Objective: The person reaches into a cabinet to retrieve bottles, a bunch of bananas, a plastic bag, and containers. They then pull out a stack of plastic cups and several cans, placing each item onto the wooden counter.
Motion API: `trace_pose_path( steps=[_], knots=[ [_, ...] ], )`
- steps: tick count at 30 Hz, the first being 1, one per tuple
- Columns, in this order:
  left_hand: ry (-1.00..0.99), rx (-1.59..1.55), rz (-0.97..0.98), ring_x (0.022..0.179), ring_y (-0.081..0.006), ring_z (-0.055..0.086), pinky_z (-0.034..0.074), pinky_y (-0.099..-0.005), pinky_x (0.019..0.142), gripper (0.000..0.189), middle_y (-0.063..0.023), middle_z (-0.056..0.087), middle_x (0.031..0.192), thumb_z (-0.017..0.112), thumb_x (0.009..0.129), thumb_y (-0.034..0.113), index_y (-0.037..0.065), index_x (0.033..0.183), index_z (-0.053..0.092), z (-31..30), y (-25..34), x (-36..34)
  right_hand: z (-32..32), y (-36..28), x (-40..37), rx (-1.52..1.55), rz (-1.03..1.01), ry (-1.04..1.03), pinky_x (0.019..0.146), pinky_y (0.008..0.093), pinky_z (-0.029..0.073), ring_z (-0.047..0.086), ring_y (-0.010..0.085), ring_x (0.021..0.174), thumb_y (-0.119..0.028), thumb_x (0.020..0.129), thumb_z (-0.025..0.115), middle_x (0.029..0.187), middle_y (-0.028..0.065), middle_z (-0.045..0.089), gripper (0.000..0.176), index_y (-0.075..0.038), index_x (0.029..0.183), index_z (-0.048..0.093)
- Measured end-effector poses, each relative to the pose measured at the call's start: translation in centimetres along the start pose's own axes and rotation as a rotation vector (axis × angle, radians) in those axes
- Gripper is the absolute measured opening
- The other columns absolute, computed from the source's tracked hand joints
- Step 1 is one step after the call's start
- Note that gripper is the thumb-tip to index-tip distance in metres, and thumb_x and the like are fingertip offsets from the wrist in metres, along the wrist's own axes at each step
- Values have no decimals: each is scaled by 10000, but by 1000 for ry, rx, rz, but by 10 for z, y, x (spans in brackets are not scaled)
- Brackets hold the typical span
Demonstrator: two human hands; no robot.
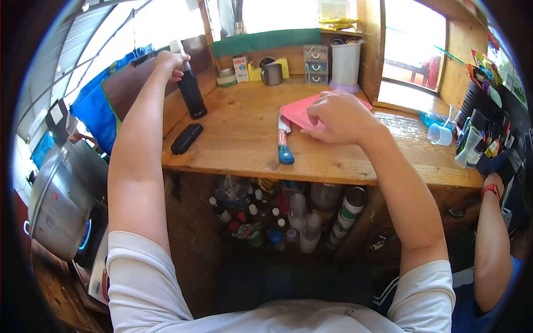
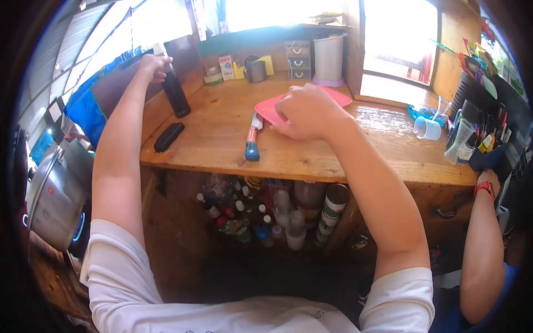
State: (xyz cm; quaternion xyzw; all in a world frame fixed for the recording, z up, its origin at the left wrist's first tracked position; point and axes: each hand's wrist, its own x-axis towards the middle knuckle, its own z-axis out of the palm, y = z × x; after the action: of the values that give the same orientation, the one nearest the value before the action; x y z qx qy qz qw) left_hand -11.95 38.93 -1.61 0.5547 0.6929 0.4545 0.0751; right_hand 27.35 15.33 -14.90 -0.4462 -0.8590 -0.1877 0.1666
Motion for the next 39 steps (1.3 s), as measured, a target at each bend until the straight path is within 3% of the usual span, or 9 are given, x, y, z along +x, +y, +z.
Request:
trace_pose_path(
  steps=[6,8,12,15,18,21,26,33,39],
  knots=[
    [252,-324,507,722,-162,727,608,-295,648,432,-144,750,1069,727,952,205,-63,1278,634,-45,-15,-136,7,5,4,-57,-60,135,755,456,519,662,331,839,-424,876,714,785,144,668,376,-70,760,665],
    [398,-632,728,710,-167,724,595,-278,666,357,-158,757,1044,690,978,154,-79,1246,647,-38,-36,-232,10,4,5,-67,-64,139,745,451,518,662,335,824,-432,884,708,784,143,665,389,-64,766,656],
    [399,-693,761,732,-190,705,566,-297,678,138,-174,743,925,583,981,47,-61,981,670,27,-138,-365,3,-7,1,-113,-46,177,728,452,515,664,341,797,-447,906,689,783,137,665,411,-59,781,637],
    [28,-557,227,729,-140,664,546,-290,712,130,-96,748,881,704,926,97,-7,996,738,134,-237,-411,-9,-10,5,-129,-4,114,742,455,526,686,338,789,-427,891,682,791,146,700,377,-66,782,692],
    [-203,-3,63,979,-343,747,585,-429,833,398,-202,760,1051,834,824,223,-14,1124,727,242,-345,-430,-17,-22,6,-123,54,43,752,457,531,695,338,786,-388,868,681,783,147,719,341,-66,765,721],
    [-295,41,-57,1087,-393,713,574,-478,889,450,-214,747,1120,848,799,250,-2,1148,717,284,-369,-432,-17,-21,7,-144,51,68,738,449,531,692,336,776,-379,869,683,780,142,717,334,-64,763,718],
    [-471,-163,-134,984,-373,739,580,-480,831,463,-200,759,1046,846,805,244,19,1181,694,358,-424,-424,-16,-22,5,-149,55,83,729,446,529,686,342,759,-391,871,686,772,143,712,350,-60,759,713],
    [-381,-626,-139,777,-141,689,594,-295,632,359,-82,718,1037,720,968,75,-36,1292,612,332,-413,-427,-13,-16,5,-163,72,85,726,452,529,688,346,757,-403,871,681,772,145,710,363,-57,766,716],
    [-251,-783,-67,810,-95,658,609,-280,695,298,-42,698,990,714,967,51,-41,1241,643,216,-327,-417,-17,-22,2,-135,90,125,737,451,536,693,335,781,-409,873,663,775,139,711,368,-62,768,722]
  ],
)
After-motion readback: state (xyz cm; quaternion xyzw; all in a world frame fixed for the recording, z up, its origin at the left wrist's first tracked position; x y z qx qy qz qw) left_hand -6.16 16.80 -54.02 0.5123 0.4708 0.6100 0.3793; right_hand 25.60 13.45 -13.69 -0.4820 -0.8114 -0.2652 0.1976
